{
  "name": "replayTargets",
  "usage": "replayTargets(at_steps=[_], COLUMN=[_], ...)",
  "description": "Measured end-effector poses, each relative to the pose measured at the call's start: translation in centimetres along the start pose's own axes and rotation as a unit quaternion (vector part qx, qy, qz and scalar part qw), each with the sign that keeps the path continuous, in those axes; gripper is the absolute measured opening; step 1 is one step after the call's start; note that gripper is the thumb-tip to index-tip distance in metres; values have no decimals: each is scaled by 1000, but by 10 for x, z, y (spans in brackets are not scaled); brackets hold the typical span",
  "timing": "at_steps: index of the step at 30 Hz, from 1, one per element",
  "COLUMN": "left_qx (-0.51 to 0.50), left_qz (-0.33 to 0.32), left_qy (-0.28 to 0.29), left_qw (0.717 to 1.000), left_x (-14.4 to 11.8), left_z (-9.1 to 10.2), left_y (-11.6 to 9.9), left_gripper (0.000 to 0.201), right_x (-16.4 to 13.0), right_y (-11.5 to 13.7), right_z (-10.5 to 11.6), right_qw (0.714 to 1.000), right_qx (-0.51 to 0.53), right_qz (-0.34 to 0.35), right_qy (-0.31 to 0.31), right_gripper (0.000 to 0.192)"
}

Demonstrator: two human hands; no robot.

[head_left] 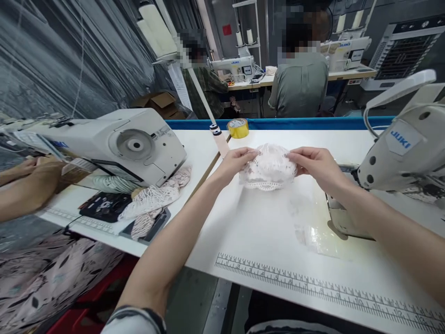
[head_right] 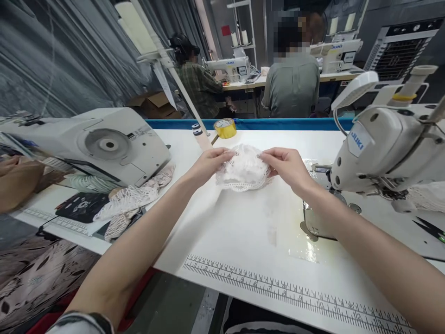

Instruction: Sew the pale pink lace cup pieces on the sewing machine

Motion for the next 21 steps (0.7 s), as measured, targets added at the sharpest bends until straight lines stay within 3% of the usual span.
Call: replayTargets(at_steps=[4,7,16,21], left_qx=[64,129,280,322], left_qz=[-1,-10,0,-5], left_qy=[-22,-40,-132,-153], left_qw=[998,991,951,934], left_x=[46,60,55,47], left_z=[4,5,16,16], left_y=[6,14,23,20], left_gripper=[29,25,23,25], right_x=[37,50,56,59], right_y=[-26,-45,-50,-46], right_z=[19,26,29,31], right_qw=[994,988,948,928], right_qx=[-85,-138,-305,-358], right_qz=[-24,-42,-45,-37], right_qy=[-59,-63,-78,-95], right_gripper=[29,28,23,20])
Point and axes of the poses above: each hand's wrist, its own x-axis towards the middle knuckle, its own z-axis out of the back of the hand, y = z × x, the point moved 9 cm from there along x, towards the middle knuckle, and after that the axes turned 6 degrees about y, right-handed, at the moved point
